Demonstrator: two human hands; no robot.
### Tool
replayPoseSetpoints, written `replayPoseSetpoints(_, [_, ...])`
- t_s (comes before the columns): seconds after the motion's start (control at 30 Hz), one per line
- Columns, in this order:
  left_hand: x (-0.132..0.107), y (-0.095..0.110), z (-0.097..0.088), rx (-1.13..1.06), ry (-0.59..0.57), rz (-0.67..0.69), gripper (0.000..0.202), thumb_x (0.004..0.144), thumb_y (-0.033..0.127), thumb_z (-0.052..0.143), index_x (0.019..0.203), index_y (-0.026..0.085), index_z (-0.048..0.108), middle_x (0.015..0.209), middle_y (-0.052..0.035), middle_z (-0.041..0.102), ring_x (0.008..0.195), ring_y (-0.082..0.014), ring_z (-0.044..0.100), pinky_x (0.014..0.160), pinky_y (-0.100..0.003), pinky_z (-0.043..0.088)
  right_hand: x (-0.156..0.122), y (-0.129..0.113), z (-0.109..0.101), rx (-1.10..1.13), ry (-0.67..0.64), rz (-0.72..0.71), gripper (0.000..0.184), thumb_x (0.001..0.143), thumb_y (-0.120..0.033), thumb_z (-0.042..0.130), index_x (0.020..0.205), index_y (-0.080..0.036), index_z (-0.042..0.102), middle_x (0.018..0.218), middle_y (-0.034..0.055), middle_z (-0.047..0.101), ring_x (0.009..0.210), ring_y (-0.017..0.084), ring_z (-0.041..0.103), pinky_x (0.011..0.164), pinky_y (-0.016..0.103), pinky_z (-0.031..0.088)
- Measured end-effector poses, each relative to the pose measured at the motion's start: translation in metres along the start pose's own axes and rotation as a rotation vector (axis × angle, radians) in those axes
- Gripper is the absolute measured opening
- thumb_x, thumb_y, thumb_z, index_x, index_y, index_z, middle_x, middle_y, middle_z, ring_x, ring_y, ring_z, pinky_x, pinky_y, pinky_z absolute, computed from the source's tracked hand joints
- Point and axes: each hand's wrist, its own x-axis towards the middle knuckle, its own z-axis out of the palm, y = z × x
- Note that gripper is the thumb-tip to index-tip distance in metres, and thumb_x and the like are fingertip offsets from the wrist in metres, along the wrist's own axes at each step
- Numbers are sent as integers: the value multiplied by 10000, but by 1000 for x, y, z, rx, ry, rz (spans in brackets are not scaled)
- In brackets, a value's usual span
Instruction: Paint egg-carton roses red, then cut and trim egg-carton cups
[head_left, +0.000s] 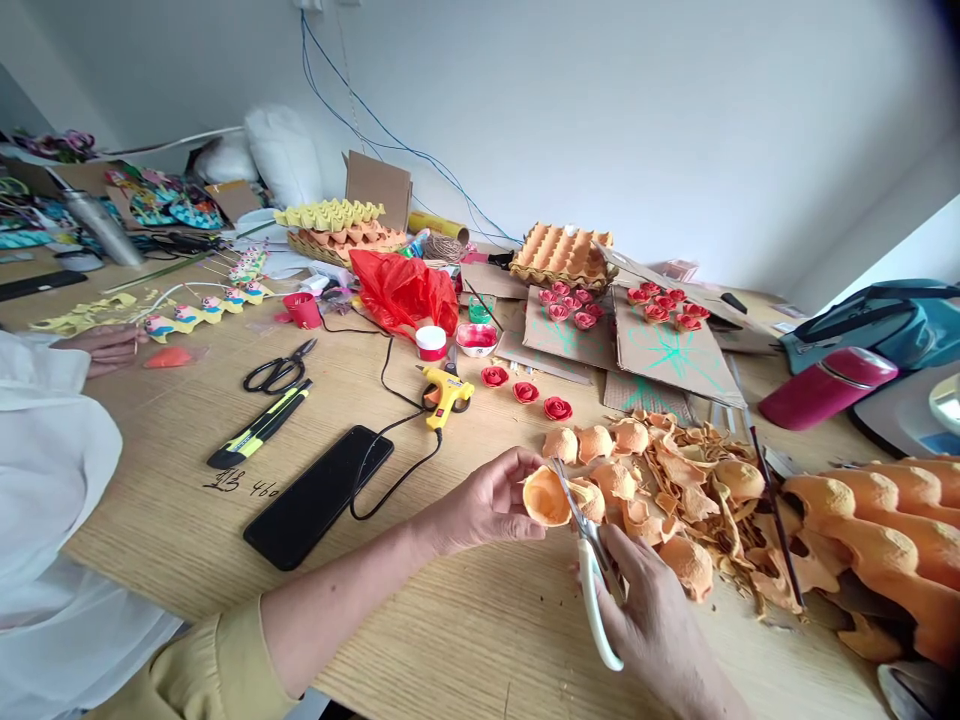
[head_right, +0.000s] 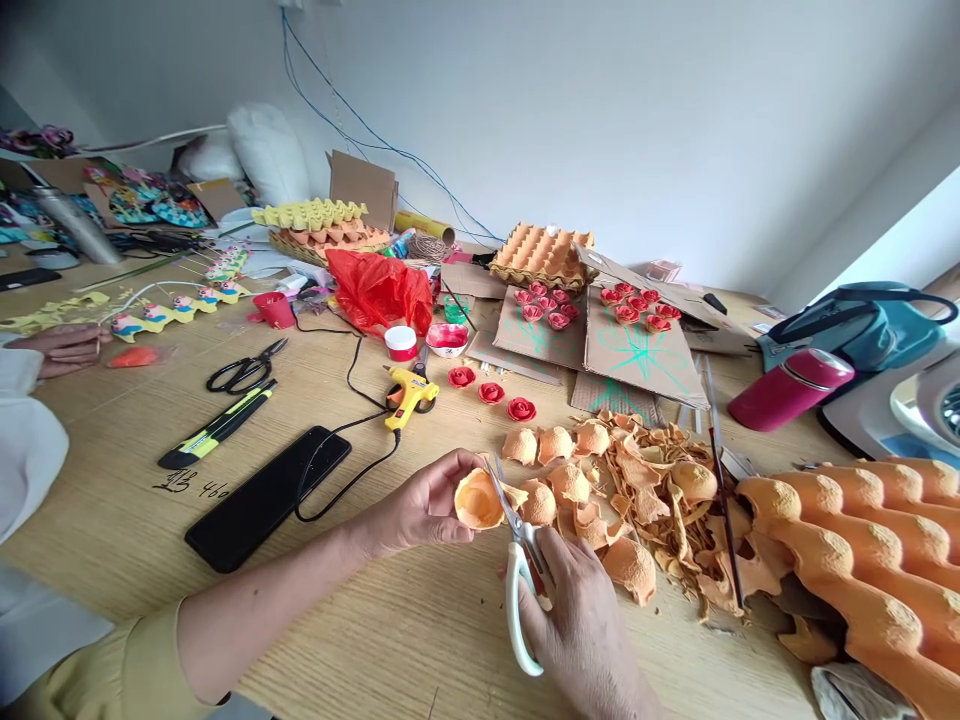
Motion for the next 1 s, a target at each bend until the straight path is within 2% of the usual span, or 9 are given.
replayPoseSetpoints(0.1, [-1,0,3,58,17,26,445,768,245,881,1118,185,613,1044,-33,636,897,-135,647,773,-254,529,0,5,2,-8,-34,0,284,1014,-348,511,767,-245,416,651,-42,535,561,131,498,561,254,421])
replayPoseSetpoints(0.17, [-1,-1,2,80,1,13,436,782,266,868,1123,181,609,1036,-38,654,857,-135,658,759,-265,537,-1,8,2,-27,-54,-10,252,999,-343,527,791,-244,426,682,-36,542,595,143,507,602,276,432])
replayPoseSetpoints(0.37, [-2,1,-1,158,1,-13,459,726,229,906,1096,175,639,1104,-55,684,996,-154,672,874,-265,523,-2,12,0,-63,-75,-15,193,947,-324,582,840,-242,444,757,-17,561,679,172,536,680,322,446])
replayPoseSetpoints(0.5, [-2,4,-1,169,-9,-24,473,717,279,915,1099,172,657,1106,-71,688,1000,-170,670,870,-270,520,-1,10,-2,-34,-89,-41,208,953,-299,571,816,-243,425,735,-31,545,654,159,520,690,324,441])
replayPoseSetpoints(0.73, [-1,12,-3,161,-21,-8,495,706,358,923,1097,168,687,1079,-43,661,993,-147,642,878,-249,511,0,5,-5,-42,-65,-68,291,983,-312,553,758,-248,380,649,-51,501,578,137,474,598,282,406])
replayPoseSetpoints(0.9, [0,13,-6,105,-22,-27,489,762,403,877,1124,153,664,1005,-53,670,846,-147,652,732,-266,549,0,5,-6,-76,-22,-94,327,996,-348,558,744,-246,377,616,-55,484,545,125,474,540,254,382])
replayPoseSetpoints(1.0, [1,12,-9,86,-5,4,485,787,424,852,1132,152,648,999,-57,671,808,-144,652,691,-266,557,0,6,-5,-69,-7,-99,309,996,-310,544,743,-244,378,620,-57,489,541,117,482,548,248,388])
